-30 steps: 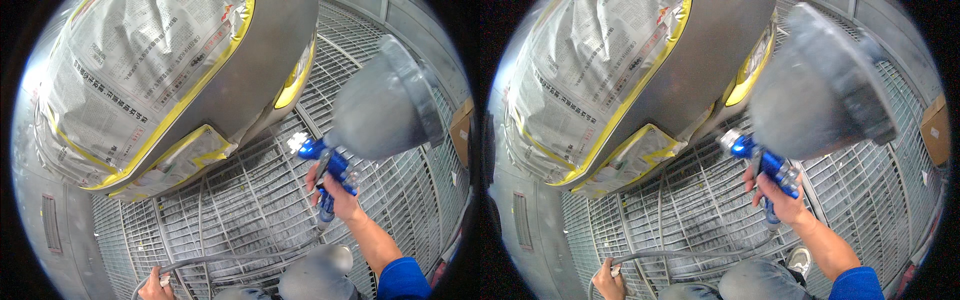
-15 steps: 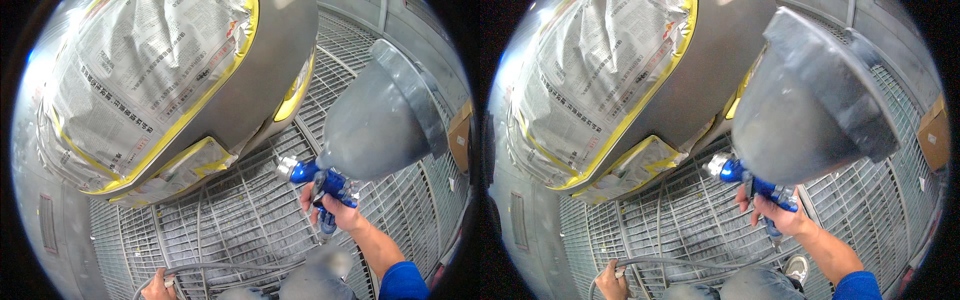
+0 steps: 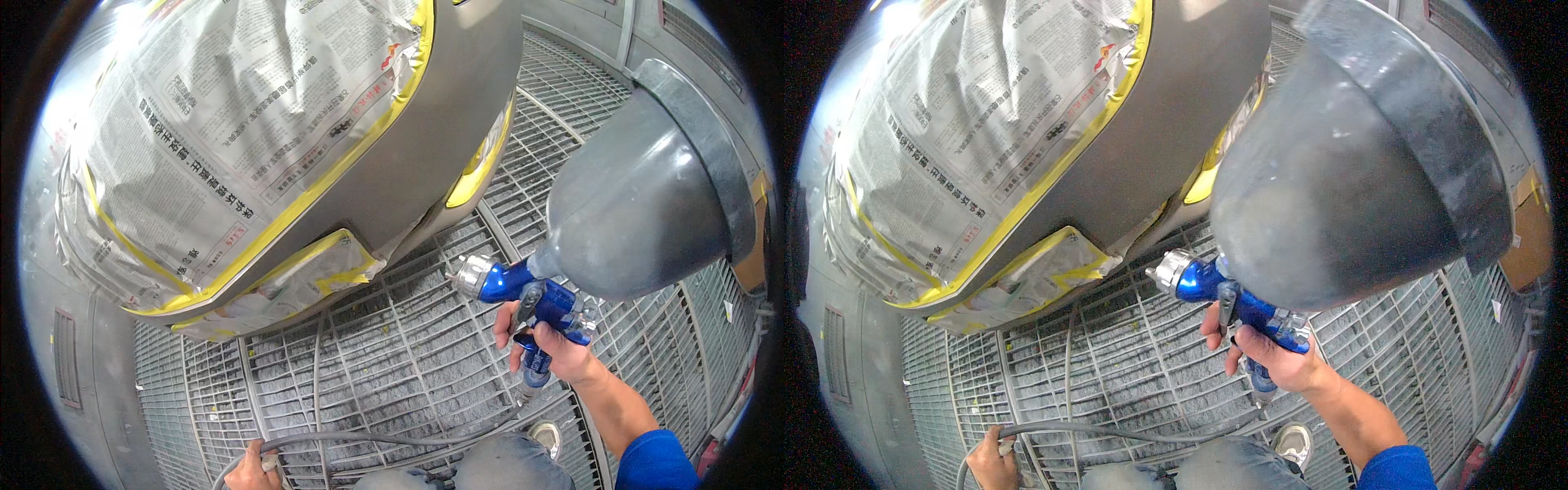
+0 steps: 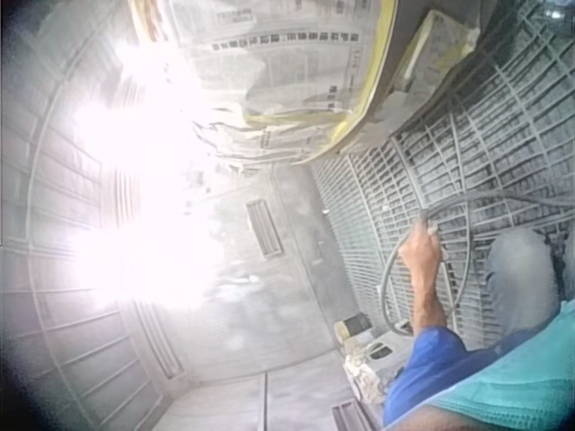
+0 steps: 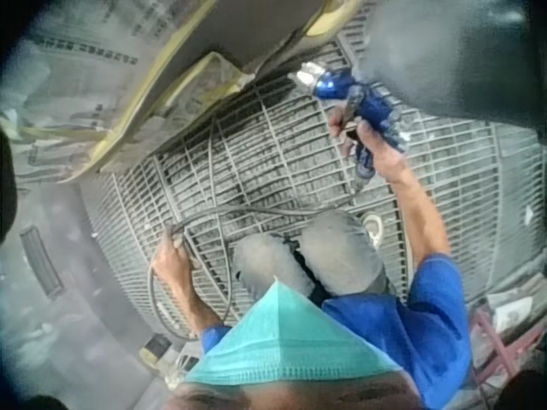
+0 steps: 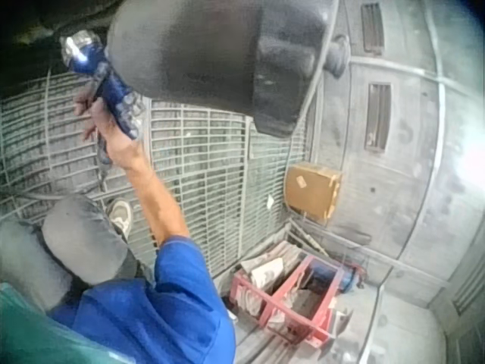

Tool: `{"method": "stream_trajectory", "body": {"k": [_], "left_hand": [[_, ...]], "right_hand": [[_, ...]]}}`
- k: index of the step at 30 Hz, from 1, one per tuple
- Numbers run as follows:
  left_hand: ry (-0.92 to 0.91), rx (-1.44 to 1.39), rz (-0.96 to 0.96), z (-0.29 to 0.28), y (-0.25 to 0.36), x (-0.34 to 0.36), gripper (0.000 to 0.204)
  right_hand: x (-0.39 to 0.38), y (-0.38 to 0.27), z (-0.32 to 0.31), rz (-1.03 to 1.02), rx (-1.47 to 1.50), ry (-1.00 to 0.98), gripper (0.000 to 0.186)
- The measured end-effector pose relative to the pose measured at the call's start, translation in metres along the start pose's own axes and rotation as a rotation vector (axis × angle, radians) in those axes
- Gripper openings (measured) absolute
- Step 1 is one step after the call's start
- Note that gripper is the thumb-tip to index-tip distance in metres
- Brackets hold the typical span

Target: The person uses a blue spray gun to apply gray paint to a car bumper that is masked with newspaper and yellow tape. The person moves the spray gun in steady horizontal passes across the bumper surface, maintaining consistent distance and coverage throughout the clip.

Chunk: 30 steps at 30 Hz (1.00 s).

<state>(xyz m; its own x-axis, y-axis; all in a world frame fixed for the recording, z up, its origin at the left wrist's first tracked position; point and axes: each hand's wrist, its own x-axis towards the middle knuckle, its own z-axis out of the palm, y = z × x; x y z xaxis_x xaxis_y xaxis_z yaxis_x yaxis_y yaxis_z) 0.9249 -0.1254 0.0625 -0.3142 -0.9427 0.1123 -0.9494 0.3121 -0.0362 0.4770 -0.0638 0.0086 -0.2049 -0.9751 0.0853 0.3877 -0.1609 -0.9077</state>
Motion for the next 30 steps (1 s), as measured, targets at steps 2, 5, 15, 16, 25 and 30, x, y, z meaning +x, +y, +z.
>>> {"method": "stream_trajectory", "body": {"k": [2, 5, 15, 16, 25, 30], "left_hand": [[-0.010, 0.001, -0.002, -0.001, 0.000, 0.000, 0.041], [0.001, 0.010, -0.012, 0.003, -0.007, -0.004, 0.039], [0.069, -0.015, -0.029, 0.004, -0.012, -0.004, 0.035], [0.065, -0.013, -0.021, 0.004, -0.012, -0.005, 0.036], [0.110, -0.071, -0.039, 0.006, -0.025, -0.014, 0.038], [0.098, 0.001, -0.127, 0.008, -0.032, -0.018, 0.037]], "right_hand": [[0.000, -0.001, -0.004, -0.035, -0.036, 0.052, 0.035], [0.003, -0.010, -0.012, -0.156, -0.091, 0.195, 0.033], [0.000, -0.017, 0.018, -0.072, -0.116, 0.080, 0.056], [0.000, -0.015, 0.024, -0.041, -0.051, 0.047, 0.057], [0.021, -0.029, 0.000, -0.264, -0.166, 0.420, 0.039], [0.008, -0.031, -0.007, -0.277, -0.131, 0.608, 0.038]]}}
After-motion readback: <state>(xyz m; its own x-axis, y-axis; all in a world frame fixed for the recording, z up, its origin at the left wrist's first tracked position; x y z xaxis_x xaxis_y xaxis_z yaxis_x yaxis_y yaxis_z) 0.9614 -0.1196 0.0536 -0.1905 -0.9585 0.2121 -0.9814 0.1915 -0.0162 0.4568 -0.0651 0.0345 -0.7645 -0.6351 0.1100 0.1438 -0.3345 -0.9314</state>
